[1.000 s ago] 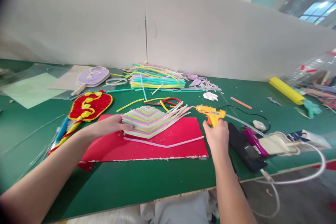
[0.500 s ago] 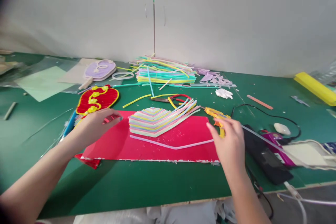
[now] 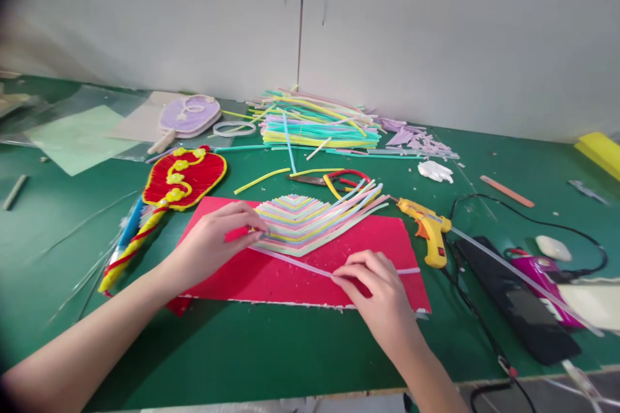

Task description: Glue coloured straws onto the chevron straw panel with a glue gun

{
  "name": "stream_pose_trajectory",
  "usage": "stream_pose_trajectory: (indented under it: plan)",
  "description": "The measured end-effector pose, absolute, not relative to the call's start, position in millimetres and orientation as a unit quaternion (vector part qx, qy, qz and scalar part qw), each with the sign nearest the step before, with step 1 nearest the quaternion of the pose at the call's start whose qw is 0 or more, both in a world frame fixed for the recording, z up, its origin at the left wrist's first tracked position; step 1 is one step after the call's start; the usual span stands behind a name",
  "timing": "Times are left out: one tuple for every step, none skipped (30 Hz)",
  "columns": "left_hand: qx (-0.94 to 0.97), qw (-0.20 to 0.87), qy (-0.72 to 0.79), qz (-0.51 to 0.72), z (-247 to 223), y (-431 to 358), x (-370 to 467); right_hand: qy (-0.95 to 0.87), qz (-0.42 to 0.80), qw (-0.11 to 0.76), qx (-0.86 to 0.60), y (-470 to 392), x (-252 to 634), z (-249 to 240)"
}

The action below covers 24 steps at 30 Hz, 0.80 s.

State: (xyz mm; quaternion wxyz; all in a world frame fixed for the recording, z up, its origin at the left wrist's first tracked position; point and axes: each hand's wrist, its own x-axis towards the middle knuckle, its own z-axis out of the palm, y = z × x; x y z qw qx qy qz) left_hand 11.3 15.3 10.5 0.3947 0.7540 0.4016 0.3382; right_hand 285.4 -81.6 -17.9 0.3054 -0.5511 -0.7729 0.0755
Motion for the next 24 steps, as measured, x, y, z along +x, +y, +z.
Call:
stream_pose_trajectory:
  plan:
    - [0.761, 0.408, 0.389, 0.321, 9, 15, 9, -0.776, 0.071, 0.300, -0.550, -81, 286, -17]
    - [0.767, 0.423, 0.376, 0.305, 8, 15, 6, -0.778, 0.066, 0.295, -0.551, -80, 286, -17]
    - [0.772, 0.434, 0.363, 0.289, 7, 16, 4, -0.780, 0.061, 0.290, -0.551, -80, 287, -17]
    - [0.778, 0.442, 0.354, 0.272, 6, 16, 3, -0.781, 0.056, 0.286, -0.552, -79, 288, -17]
    - [0.784, 0.446, 0.346, 0.258, 6, 17, 1, -0.783, 0.051, 0.284, -0.552, -79, 289, -17]
    - [0.788, 0.447, 0.342, 0.248, 5, 18, 0, -0.783, 0.047, 0.284, -0.551, -79, 291, -17]
    - [0.792, 0.446, 0.340, 0.241, 5, 19, 0, -0.783, 0.044, 0.284, -0.551, -79, 292, -17]
    - [0.795, 0.444, 0.341, 0.235, 5, 20, -1, -0.784, 0.041, 0.286, -0.549, -79, 293, -16]
    - [0.797, 0.441, 0.343, 0.231, 5, 21, -1, -0.786, 0.040, 0.288, -0.546, -78, 294, -16]
    - [0.800, 0.436, 0.344, 0.227, 4, 21, -1, -0.788, 0.039, 0.289, -0.543, -78, 295, -16]
    - [0.803, 0.431, 0.345, 0.223, 4, 21, -1, -0.789, 0.038, 0.290, -0.540, -78, 296, -16]
    - [0.807, 0.425, 0.347, 0.219, 4, 21, -1, -0.791, 0.038, 0.290, -0.538, -79, 296, -16]
    - [0.811, 0.419, 0.348, 0.214, 4, 21, -1, -0.791, 0.038, 0.290, -0.537, -79, 296, -16]
    - [0.814, 0.414, 0.349, 0.210, 3, 21, -1, -0.791, 0.039, 0.289, -0.539, -79, 297, -16]
    - [0.818, 0.409, 0.349, 0.205, 3, 21, -1, -0.789, 0.039, 0.288, -0.541, -79, 297, -16]
    - [0.820, 0.406, 0.349, 0.202, 3, 21, -1, -0.788, 0.039, 0.287, -0.543, -80, 296, -16]
    - [0.822, 0.403, 0.349, 0.200, 2, 20, -1, -0.788, 0.040, 0.285, -0.545, -80, 296, -16]
    - [0.824, 0.400, 0.348, 0.199, 1, 20, -2, -0.787, 0.040, 0.282, -0.547, -80, 296, -15]
    - [0.826, 0.397, 0.347, 0.200, 1, 20, -2, -0.787, 0.040, 0.279, -0.548, -81, 296, -15]
    - [0.827, 0.394, 0.347, 0.202, 0, 20, -1, -0.788, 0.040, 0.276, -0.549, -81, 296, -14]
    - [0.827, 0.392, 0.346, 0.205, -1, 21, -1, -0.790, 0.039, 0.272, -0.549, -80, 297, -13]
    - [0.828, 0.389, 0.345, 0.209, -2, 21, -1, -0.792, 0.033, 0.266, -0.548, -80, 297, -12]
    - [0.829, 0.387, 0.343, 0.213, -2, 21, -1, -0.795, 0.026, 0.259, -0.548, -80, 298, -10]
    - [0.829, 0.386, 0.342, 0.216, -3, 21, 0, -0.797, 0.017, 0.252, -0.548, -79, 298, -9]
